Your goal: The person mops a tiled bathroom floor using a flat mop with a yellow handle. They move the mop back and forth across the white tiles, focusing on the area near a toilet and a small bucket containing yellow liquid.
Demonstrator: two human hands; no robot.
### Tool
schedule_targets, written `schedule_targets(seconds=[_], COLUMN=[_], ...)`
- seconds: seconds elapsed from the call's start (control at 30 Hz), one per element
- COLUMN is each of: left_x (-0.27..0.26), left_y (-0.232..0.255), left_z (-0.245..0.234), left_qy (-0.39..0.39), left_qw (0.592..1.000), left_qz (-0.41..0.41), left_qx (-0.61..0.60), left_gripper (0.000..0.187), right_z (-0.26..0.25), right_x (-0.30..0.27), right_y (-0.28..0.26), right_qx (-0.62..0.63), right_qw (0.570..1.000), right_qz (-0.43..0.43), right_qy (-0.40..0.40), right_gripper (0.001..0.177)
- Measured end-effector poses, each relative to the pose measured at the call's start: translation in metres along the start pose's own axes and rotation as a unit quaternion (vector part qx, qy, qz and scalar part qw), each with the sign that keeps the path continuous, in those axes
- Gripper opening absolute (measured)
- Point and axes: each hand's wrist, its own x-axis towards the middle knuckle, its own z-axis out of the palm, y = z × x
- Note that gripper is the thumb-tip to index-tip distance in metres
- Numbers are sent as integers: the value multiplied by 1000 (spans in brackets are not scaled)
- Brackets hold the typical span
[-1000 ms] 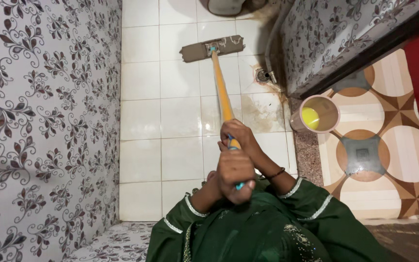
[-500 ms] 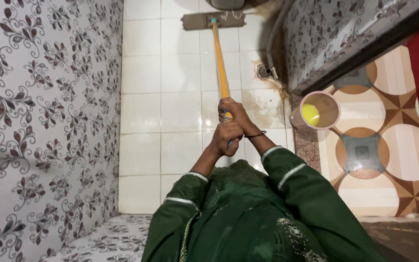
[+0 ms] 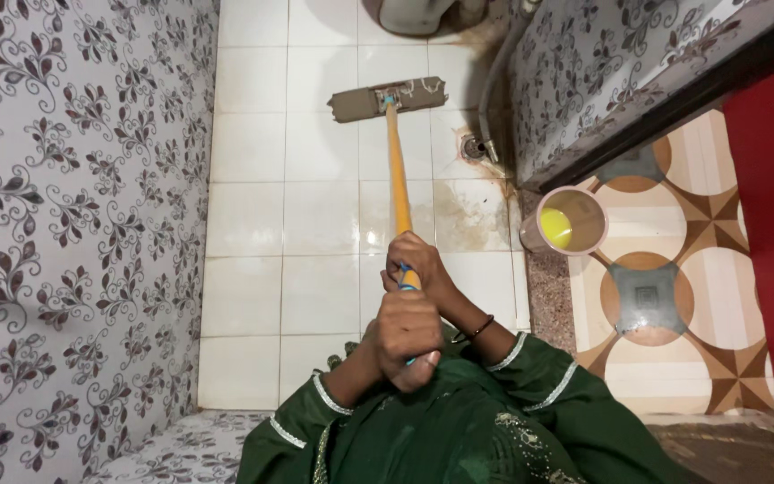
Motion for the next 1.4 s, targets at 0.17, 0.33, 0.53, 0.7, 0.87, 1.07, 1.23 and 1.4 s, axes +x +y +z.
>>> schedule_targets(seconds=[0.17,0.33,0.53,0.7,0.87,1.07,1.23,1.4], left_x=[-12,-60,-100,-49,-4,-14,-52,-100], left_y=[-33,-89,-89,-46,-9,-27,-71,-84], left_z=[9,21,48,27,13,18,16,7], left_qy=[38,42,32,30,73,66,92,54], left_qw=[999,992,988,993,997,997,990,974], left_qz=[-20,-102,-119,-101,19,36,-25,-106], left_qx=[13,61,92,50,23,30,104,193], left_gripper=[13,15,10,12,23,33,27,28], right_z=[10,14,32,8,3,9,27,46], right_x=[8,18,-23,-11,-10,-17,2,-3], right_y=[48,110,127,68,33,45,90,104], right_qx=[-27,4,-71,7,-32,-10,-35,-86], right_qw=[1000,999,993,999,998,1000,999,994], right_qz=[-6,8,43,30,16,19,15,35], right_qy=[9,-42,-79,-45,-45,-6,-11,-51], right_gripper=[27,22,18,22,12,19,16,21])
